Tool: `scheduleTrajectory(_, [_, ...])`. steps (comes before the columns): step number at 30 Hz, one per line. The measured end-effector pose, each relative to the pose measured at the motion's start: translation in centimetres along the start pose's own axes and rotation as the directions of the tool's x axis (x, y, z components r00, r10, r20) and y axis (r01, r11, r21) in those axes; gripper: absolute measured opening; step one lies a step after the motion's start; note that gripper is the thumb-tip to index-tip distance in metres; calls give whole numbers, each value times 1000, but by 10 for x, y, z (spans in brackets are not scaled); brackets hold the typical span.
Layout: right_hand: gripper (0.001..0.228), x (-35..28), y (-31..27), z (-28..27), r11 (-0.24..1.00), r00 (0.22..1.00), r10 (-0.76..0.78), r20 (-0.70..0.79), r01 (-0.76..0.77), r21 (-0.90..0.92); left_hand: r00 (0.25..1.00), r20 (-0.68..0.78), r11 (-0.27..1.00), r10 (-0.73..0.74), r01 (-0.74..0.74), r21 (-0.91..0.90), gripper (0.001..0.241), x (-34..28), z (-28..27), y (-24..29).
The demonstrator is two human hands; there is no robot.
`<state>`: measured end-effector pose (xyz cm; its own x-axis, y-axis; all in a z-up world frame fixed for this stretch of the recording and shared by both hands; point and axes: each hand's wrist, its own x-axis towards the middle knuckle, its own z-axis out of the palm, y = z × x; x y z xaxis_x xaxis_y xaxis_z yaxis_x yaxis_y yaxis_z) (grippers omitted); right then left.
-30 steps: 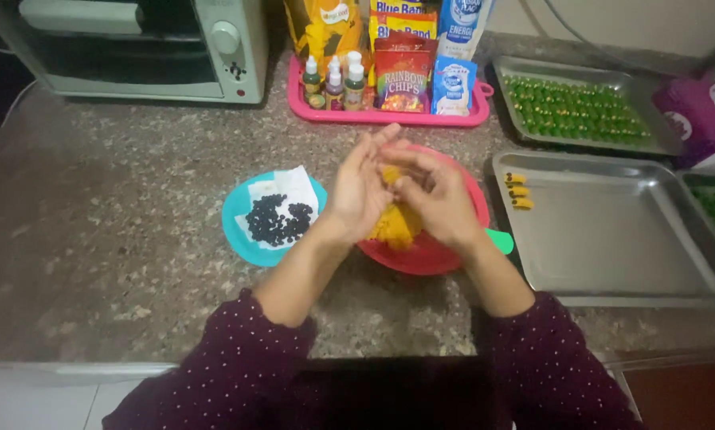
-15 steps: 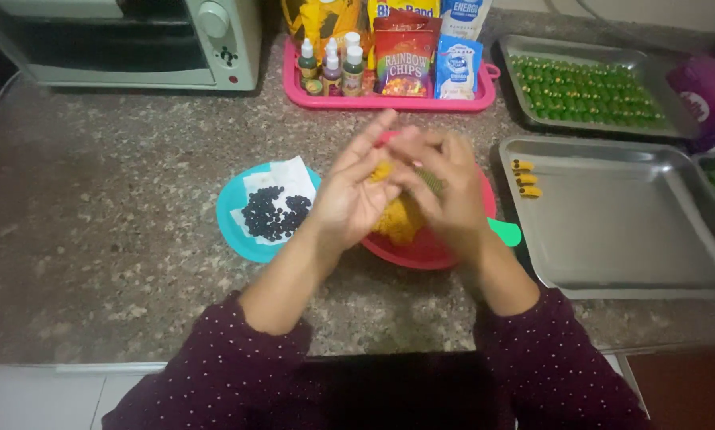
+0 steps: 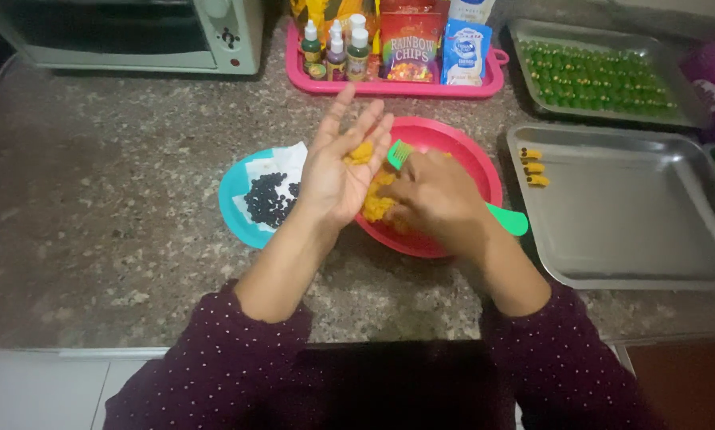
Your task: Shaping and texturing small yellow dough pieces using a plastic comb and placing them on a tray
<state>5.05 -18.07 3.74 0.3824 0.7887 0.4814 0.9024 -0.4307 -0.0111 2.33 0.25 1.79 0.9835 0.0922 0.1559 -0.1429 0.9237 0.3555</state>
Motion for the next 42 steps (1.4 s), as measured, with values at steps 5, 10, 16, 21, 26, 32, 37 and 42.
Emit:
scheduleTrajectory(5, [20, -4, 5, 14, 980, 999, -26, 29, 31, -199, 999, 40, 995, 37, -41, 91, 69, 1, -11, -6])
scheduleTrajectory(10, [12, 7, -1, -19, 918, 984, 175, -43, -148, 367, 999, 40, 985, 36, -42, 165, 68, -1, -10, -8])
scheduleTrajectory(16, [29, 9, -20, -13, 452, 868, 497, -8, -250, 857, 998, 23, 990, -57, 54, 127, 60, -11, 12, -20])
scheduleTrajectory(21, [20, 4, -16, 5, 942, 874, 212, -438, -64, 330, 988, 67, 990, -137, 139, -32, 49, -7, -3, -38])
scheduleTrajectory(26, [25, 11, -20, -10, 968, 907, -16, -420, 119, 221, 990, 96, 992, -101, 107, -64, 59, -15, 16, -18])
scheduleTrajectory(32, [22, 13, -23, -7, 949, 884, -18, -466, 162, 270, 984, 113, 988, -140, 146, -43, 66, -18, 21, -22])
scheduleTrajectory(37, [18, 8, -36, 2, 963, 898, 71, -435, 52, 264, 994, 80, 988, -73, 61, 142, 80, -22, 16, -39])
scheduleTrajectory(42, [28, 21, -22, -14, 958, 858, -96, -505, 217, 187, 986, 152, 984, -62, 35, 173, 97, -23, 34, -29])
